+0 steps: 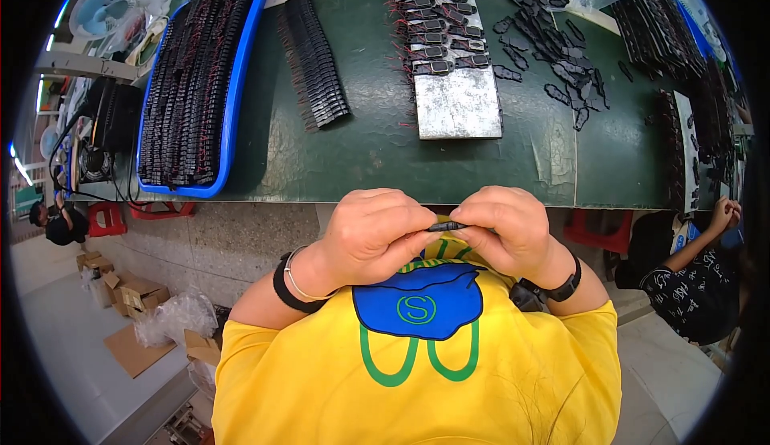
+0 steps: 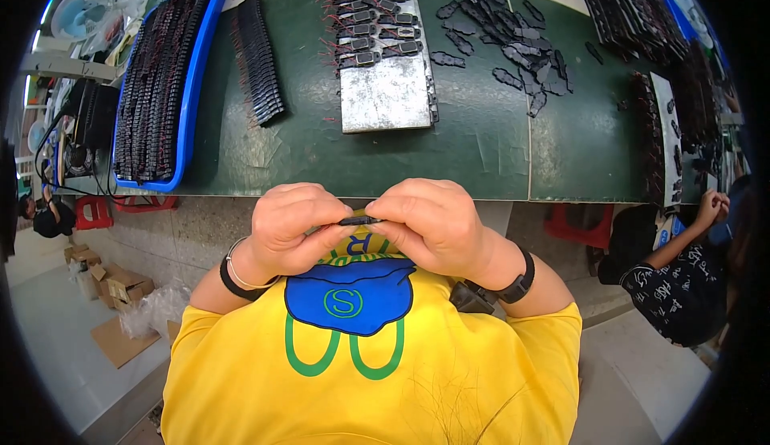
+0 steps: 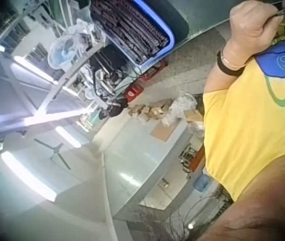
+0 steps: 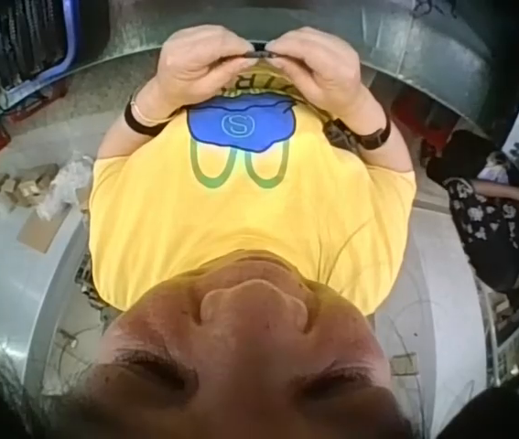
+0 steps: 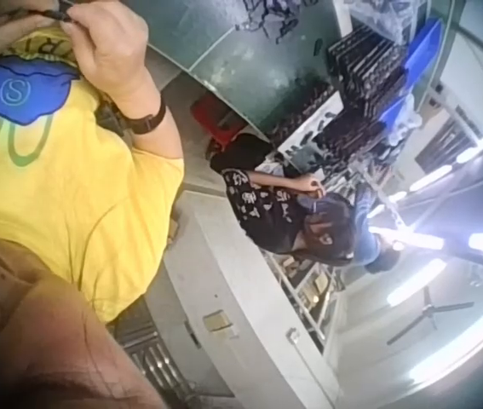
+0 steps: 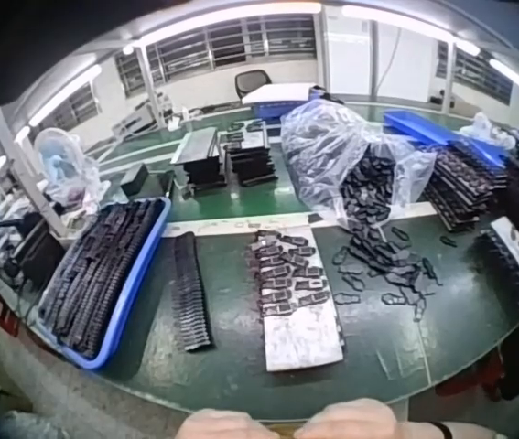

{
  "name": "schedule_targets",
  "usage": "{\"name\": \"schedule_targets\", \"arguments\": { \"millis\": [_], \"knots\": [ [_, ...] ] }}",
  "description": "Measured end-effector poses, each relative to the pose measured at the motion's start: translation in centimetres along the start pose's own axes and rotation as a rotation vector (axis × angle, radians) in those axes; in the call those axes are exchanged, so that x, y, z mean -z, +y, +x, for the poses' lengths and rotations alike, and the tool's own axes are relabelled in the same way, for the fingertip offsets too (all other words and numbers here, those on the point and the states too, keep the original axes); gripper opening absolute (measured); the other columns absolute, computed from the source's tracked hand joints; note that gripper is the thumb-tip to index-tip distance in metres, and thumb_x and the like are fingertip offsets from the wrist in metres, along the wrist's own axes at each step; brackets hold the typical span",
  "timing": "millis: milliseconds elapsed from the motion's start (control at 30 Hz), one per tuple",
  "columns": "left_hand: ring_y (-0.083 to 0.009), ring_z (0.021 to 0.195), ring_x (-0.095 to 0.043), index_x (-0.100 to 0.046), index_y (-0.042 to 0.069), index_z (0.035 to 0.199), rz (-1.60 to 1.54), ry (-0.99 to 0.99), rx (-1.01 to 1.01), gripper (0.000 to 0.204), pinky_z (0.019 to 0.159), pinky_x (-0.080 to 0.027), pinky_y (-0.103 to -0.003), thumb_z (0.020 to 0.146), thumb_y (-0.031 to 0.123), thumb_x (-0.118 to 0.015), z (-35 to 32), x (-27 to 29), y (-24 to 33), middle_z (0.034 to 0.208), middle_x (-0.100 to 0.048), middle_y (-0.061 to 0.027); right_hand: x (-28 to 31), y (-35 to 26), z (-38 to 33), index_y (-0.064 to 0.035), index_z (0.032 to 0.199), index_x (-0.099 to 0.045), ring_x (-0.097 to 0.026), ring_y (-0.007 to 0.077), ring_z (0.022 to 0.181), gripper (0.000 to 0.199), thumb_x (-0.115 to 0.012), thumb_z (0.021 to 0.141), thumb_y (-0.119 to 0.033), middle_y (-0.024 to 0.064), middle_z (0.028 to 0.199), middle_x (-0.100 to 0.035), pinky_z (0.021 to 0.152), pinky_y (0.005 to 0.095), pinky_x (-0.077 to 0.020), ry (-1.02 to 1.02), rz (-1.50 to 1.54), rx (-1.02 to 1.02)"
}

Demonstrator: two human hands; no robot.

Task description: The person picks up a speaker and a plastic housing by hand, fits the speaker into the housing, and presses them together. They then place the assembled unit onto a metal plate and repeat the process.

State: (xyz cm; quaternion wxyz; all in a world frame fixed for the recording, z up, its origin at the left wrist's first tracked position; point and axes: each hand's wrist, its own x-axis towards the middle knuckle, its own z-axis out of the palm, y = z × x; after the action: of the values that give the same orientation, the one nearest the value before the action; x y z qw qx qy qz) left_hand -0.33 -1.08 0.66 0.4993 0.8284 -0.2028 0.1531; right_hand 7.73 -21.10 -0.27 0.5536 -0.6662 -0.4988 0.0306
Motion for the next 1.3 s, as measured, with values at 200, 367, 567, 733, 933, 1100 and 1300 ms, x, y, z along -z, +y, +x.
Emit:
{"name": "schedule_targets", "arguments": {
  "millis": [200, 367, 567, 733, 933, 1100, 1300],
  "knots": [
    [-0.0174, 0.057, -0.06, -0.066, 0.001, 0.084, -0.154, 0.038, 0.111, 0.014, 0.051, -0.045, -0.026, 0.074, 0.003, -0.074, -0.6, -1.0, -0.2, 0.071, -0.064, -0.0083, 0.1, 0.3, -0.5, 0.0004, 0.094, -0.062, -0.063, 0.021, 0.068, 0.018, -0.07, 0.078, 0.0, 0.0123, 0.081, -0.066, 0.058, 0.0273, -0.0488, -0.025, 0.142, -0.149],
    [-0.0135, 0.061, -0.06, -0.066, 0.001, 0.088, -0.139, 0.059, 0.173, 0.017, 0.054, -0.046, -0.025, 0.075, 0.005, -0.076, -0.4, -0.6, 0.2, 0.073, -0.065, -0.0071, -0.4, 0.6, -0.6, -0.0002, 0.091, -0.065, -0.063, 0.0203, 0.065, 0.015, -0.071, 0.077, 0.0, 0.0111, 0.079, -0.065, 0.055, 0.0271, -0.0476, 0.049, 0.231, -0.153],
    [-0.0187, 0.065, -0.062, -0.067, 0.001, 0.091, -0.108, 0.059, 0.173, 0.021, 0.058, -0.048, -0.028, 0.072, 0.006, -0.077, 0.7, 0.0, 0.9, 0.075, -0.066, -0.008, -0.4, 0.5, -0.5, -0.0001, 0.091, -0.065, -0.063, 0.0217, 0.064, 0.017, -0.071, 0.075, 0.001, 0.0115, 0.078, -0.065, 0.054, 0.0283, -0.048, 0.07, 0.103, -0.088],
    [-0.0238, 0.067, -0.064, -0.068, 0.002, 0.091, 0.097, -0.033, 0.074, 0.021, 0.06, -0.05, -0.031, 0.071, 0.004, -0.076, 0.7, 0.5, 0.8, 0.077, -0.066, -0.0096, -0.6, 0.3, -0.1, -0.0002, 0.091, -0.064, -0.063, 0.025, 0.062, 0.023, -0.073, 0.071, 0.002, 0.0122, 0.076, -0.064, 0.053, 0.0298, -0.0488, 0.063, -0.101, 0.008],
    [-0.0251, 0.067, -0.064, -0.068, 0.002, 0.088, 0.064, -0.117, 0.098, 0.018, 0.06, -0.05, -0.031, 0.072, 0.003, -0.074, 0.0, 1.5, 0.6, 0.078, -0.066, -0.011, -0.5, -0.1, 1.0, -0.0017, 0.097, -0.062, -0.062, 0.0245, 0.058, 0.03, -0.075, 0.07, 0.001, 0.0108, 0.075, -0.065, 0.052, 0.0298, -0.0482, -0.031, -0.075, 0.084],
    [-0.0249, 0.068, -0.064, -0.068, 0.001, 0.086, 0.138, 0.058, 0.151, 0.015, 0.06, -0.049, -0.031, 0.072, 0.001, -0.074, -0.7, 3.1, -1.0, 0.078, -0.066, -0.0114, 0.1, -0.1, 2.5, -0.0012, 0.096, -0.063, -0.061, 0.0209, 0.055, 0.029, -0.075, 0.07, 0.001, 0.0099, 0.072, -0.064, 0.05, 0.0299, -0.0465, -0.041, -0.017, -0.104],
    [-0.0261, 0.071, -0.061, -0.067, 0.003, 0.083, 0.538, 0.343, 0.221, 0.016, 0.063, -0.049, -0.034, 0.069, -0.001, -0.073, -1.4, 5.8, -4.8, 0.075, -0.063, -0.0096, 4.5, 1.4, 5.5, -0.0016, 0.09, -0.065, -0.059, 0.0172, 0.058, 0.019, -0.074, 0.073, -0.002, 0.0089, 0.073, -0.062, 0.053, 0.0287, -0.046, -0.021, -0.388, -0.09]
  ]
}}
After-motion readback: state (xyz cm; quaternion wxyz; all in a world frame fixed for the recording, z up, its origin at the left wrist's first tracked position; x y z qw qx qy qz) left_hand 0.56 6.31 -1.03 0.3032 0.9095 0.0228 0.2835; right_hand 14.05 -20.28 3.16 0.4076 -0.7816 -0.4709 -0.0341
